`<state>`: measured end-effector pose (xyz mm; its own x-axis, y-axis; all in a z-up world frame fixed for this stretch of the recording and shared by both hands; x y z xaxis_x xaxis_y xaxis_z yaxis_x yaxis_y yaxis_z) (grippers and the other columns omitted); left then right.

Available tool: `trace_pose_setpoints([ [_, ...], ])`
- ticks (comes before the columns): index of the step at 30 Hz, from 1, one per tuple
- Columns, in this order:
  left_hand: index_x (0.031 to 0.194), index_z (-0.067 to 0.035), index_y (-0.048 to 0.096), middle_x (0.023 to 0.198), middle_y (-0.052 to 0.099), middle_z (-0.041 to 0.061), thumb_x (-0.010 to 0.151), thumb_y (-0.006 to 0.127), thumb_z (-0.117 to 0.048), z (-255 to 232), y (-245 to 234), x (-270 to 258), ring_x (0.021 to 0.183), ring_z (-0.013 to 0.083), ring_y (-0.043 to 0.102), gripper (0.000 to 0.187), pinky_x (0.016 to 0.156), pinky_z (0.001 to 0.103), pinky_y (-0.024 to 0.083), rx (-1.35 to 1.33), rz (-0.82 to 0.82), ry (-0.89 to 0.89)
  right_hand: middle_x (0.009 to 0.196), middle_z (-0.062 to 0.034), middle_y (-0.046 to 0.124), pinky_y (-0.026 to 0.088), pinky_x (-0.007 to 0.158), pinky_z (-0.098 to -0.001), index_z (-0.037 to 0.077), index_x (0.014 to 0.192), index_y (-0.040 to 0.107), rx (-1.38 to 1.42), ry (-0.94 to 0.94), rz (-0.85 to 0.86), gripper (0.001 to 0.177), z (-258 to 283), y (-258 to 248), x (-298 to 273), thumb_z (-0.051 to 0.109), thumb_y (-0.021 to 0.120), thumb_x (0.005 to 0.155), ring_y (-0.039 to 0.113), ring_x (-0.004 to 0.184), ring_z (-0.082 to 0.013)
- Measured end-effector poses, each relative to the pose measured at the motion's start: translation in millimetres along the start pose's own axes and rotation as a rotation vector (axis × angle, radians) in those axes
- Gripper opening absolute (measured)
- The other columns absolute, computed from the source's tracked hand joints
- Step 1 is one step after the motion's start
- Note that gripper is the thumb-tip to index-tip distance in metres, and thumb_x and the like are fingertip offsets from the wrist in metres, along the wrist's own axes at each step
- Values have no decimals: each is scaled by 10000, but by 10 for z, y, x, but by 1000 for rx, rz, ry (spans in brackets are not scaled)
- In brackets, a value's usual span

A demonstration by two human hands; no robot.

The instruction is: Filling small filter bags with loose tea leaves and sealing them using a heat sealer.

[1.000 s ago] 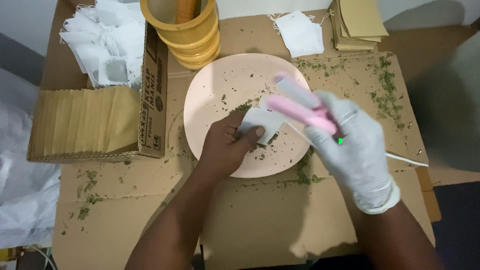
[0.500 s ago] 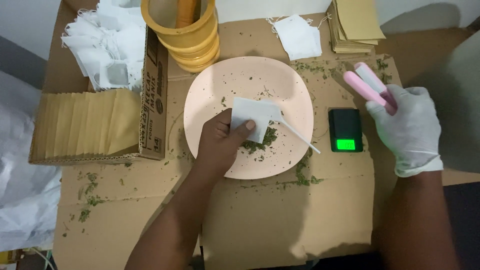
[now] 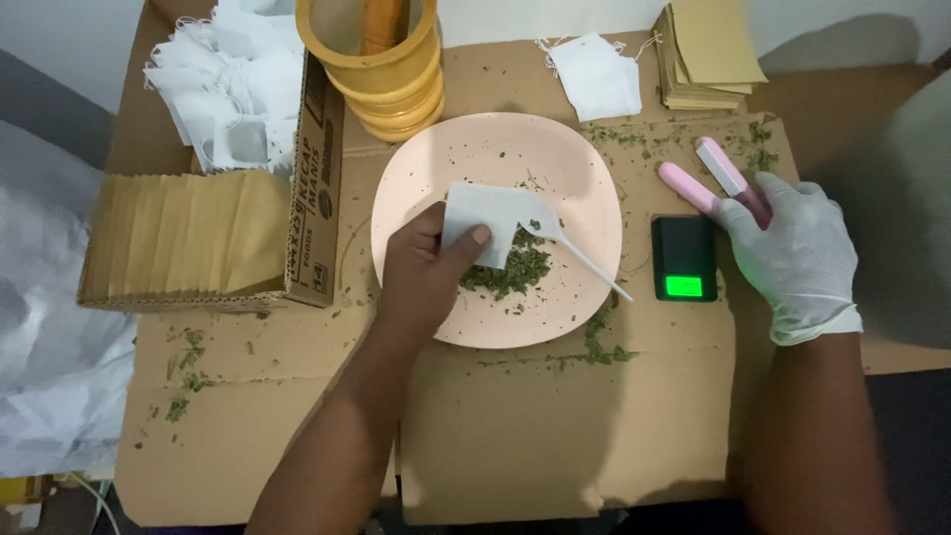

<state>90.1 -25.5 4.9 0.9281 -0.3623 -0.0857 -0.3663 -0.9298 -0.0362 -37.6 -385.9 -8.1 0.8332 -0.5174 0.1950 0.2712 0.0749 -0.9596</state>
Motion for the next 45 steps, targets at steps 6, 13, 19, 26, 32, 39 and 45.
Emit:
trace_pose_setpoints([
  [6, 1081, -51, 715, 935, 687, -11, 927, 651, -163, -162, -92, -207, 883, 127, 619, 201, 761, 300, 545, -109, -16, 95, 943, -212, 714, 495, 645, -496, 18, 1195, 752, 31, -135, -132, 400, -93, 12, 82, 401, 660, 1122, 651, 841, -396],
  [13, 1141, -140, 751, 1083, 776, 22, 815, 715, -286, 268, -486, -761, 989, 191, 732, 359, 772, 348, 590, 268, -184, -74, 956, -194, 722, 491, 685, -512, 2, 1206, 762, 78, -129, -144, 372, -168, 32, 68, 349, 649, 1132, 653, 861, -421],
  [19, 974, -103, 718, 886, 653, 3, 891, 683, -243, 412, -589, -1019, 774, 132, 584, 167, 664, 289, 425, 259, -201, -22, 1031, -190, 735, 480, 734, -530, -10, 1244, 757, 130, -123, -139, 389, -129, 1, 60, 331, 622, 1116, 640, 932, -421],
  [26, 835, -60, 630, 827, 482, 18, 926, 652, -108, 131, -529, -1024, 731, 152, 462, 105, 651, 273, 345, 345, -175, 229, 1073, -203, 737, 491, 753, -525, -23, 1279, 749, 145, -101, -135, 403, -136, -4, 52, 327, 634, 1115, 653, 950, -421],
  [32, 1001, -99, 678, 889, 559, 29, 891, 715, -199, 284, -656, -998, 748, 154, 523, 153, 654, 292, 432, 420, -271, 139, 1061, -219, 735, 501, 753, -508, -22, 1296, 761, 141, -127, -180, 404, -162, 1, 51, 322, 674, 1103, 663, 915, -413],
  [39, 1123, -96, 613, 984, 533, -4, 932, 637, -286, 140, -674, -976, 929, 143, 549, 270, 788, 297, 464, 397, -291, 189, 1029, -200, 734, 509, 754, -492, -16, 1267, 768, 89, -175, -290, 373, -163, -70, 29, 293, 678, 1077, 669, 914, -388],
  [45, 1250, -102, 633, 1116, 592, 95, 942, 643, -286, -128, -614, -810, 1005, 256, 581, 359, 797, 422, 485, 613, -347, 321, 957, -200, 720, 480, 747, -476, -19, 1156, 774, 61, -274, -447, 248, 70, -317, -23, 170, 718, 1005, 646, 865, -381],
])
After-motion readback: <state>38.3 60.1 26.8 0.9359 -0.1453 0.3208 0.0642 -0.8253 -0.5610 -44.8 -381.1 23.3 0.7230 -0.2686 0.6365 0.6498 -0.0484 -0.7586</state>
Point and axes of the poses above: each hand's wrist, its own x-axis towards the middle knuckle, its own y-axis out of the palm, z = x × y, the point moved 9 cm from there along x, towards the middle knuckle
